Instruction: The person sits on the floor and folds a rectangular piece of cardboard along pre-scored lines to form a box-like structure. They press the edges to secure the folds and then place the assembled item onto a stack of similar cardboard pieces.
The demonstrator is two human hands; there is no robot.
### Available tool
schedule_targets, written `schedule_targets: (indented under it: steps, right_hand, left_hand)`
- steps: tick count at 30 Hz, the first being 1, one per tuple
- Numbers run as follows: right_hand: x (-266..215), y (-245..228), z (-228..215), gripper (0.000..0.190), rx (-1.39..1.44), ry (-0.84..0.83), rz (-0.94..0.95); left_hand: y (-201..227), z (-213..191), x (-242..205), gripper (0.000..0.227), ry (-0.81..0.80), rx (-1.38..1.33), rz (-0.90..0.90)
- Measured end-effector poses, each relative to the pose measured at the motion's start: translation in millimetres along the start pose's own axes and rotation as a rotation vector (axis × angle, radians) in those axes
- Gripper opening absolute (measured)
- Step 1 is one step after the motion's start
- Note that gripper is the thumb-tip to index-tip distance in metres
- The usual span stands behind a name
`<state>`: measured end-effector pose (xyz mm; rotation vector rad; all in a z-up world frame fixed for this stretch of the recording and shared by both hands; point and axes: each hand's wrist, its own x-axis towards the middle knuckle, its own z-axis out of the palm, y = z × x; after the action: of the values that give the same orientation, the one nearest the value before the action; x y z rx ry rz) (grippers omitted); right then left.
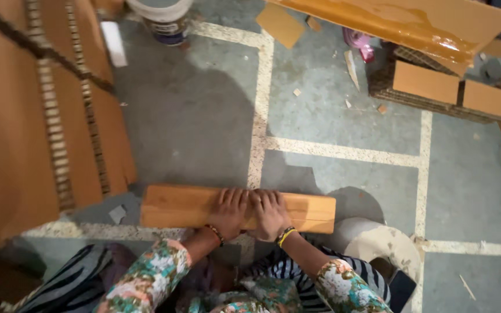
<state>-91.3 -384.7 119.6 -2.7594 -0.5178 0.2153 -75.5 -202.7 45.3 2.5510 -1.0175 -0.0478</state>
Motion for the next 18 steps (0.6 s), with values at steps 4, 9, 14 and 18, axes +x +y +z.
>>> schedule_targets:
  steps: [4, 9, 14, 18]
  right_hand:
    - [-3.3, 7.2, 3.1, 0.113, -0.016, -0.014, -0.037]
    - [-5.8, 14.4, 23.4, 0.107, -0.064, -0.059, -0.011]
    - [-12.0, 29.0, 52.7, 0.075, -0.56, 0.124, -0.08]
    - [-17.3, 23.4, 36.6, 0.102, -0.203, 0.082, -0.071]
  left_hand:
    - [-0.2, 13.1, -2.0, 0.064, 0.044, 0.068, -0.02]
    - [-5.7, 20.6, -7.0, 0.073, 0.038, 0.013, -0.011]
    - [-7.3, 8.6, 2.6, 0.083, -0.019, 0.129, 0.002]
    - [-13.1, -13.9, 4.4, 0.103, -0.093, -0.02, 0.03]
